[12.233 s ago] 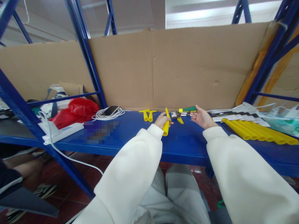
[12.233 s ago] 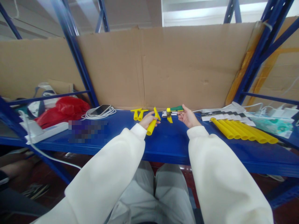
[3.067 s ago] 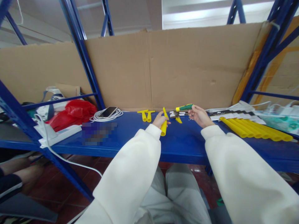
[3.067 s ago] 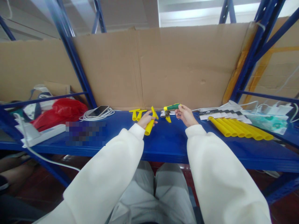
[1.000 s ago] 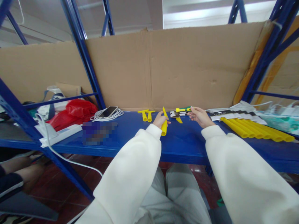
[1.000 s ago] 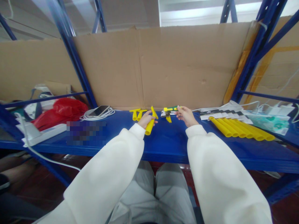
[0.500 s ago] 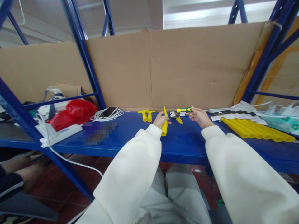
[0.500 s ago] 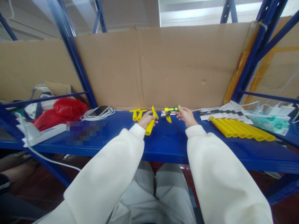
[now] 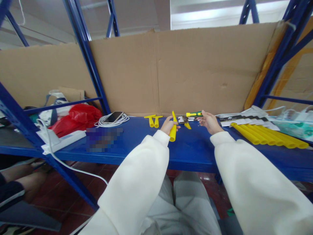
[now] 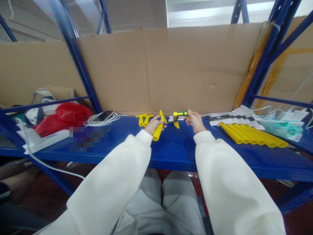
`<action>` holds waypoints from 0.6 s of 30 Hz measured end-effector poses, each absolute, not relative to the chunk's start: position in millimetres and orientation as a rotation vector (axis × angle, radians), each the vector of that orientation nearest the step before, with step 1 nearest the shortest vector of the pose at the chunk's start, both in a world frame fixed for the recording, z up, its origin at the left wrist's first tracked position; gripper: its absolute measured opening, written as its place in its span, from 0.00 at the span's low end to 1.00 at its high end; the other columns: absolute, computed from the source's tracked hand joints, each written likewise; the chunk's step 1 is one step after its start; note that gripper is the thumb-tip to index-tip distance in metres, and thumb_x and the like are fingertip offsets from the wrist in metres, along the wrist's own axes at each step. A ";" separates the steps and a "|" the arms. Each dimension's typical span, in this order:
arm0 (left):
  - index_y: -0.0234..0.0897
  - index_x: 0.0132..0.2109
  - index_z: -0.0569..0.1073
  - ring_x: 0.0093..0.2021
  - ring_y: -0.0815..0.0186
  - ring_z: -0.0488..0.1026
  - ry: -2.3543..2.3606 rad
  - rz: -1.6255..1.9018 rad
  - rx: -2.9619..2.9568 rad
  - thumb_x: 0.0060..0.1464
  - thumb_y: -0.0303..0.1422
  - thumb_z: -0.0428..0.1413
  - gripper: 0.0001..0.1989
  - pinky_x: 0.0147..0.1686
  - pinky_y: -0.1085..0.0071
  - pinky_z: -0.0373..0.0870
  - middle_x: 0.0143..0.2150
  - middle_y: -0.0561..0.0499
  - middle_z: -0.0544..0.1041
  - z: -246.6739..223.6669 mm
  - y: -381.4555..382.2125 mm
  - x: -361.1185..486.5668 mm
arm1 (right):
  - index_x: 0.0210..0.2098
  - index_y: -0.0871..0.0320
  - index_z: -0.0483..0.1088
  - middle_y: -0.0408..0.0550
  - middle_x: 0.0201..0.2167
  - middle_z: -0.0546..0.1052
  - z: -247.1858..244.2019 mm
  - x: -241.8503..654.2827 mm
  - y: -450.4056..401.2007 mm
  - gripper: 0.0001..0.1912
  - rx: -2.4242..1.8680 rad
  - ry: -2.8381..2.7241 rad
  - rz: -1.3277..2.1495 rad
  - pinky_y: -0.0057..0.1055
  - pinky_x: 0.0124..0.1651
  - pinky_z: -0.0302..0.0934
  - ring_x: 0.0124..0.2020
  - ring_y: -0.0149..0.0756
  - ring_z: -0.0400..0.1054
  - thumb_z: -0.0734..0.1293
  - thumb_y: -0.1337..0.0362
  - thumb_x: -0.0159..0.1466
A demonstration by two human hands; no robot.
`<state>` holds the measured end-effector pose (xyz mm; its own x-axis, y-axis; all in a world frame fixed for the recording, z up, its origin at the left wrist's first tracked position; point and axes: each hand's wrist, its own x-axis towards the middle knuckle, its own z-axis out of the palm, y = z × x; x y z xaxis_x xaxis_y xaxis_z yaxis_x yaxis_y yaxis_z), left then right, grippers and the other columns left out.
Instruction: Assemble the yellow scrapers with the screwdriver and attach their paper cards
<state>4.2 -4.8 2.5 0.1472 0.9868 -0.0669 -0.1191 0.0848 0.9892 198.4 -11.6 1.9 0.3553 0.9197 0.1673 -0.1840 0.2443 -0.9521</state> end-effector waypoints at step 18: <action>0.40 0.67 0.57 0.27 0.68 0.77 0.949 1.101 1.094 0.52 0.17 0.50 0.36 0.20 0.78 0.65 0.45 0.44 0.78 0.0 -0.1 4.6 | 0.29 0.57 0.61 0.40 0.17 0.71 0.6 199.4 -9.6 0.13 -1.005 -0.873 0.879 0.19 0.14 0.54 0.13 0.24 0.59 0.66 0.60 0.66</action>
<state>4.6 -0.1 0.0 0.2052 0.9773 -0.0523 -0.1959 0.0934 0.9762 199.4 -9.6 0.6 0.3819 0.9041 0.1918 -0.1977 0.2827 -0.9386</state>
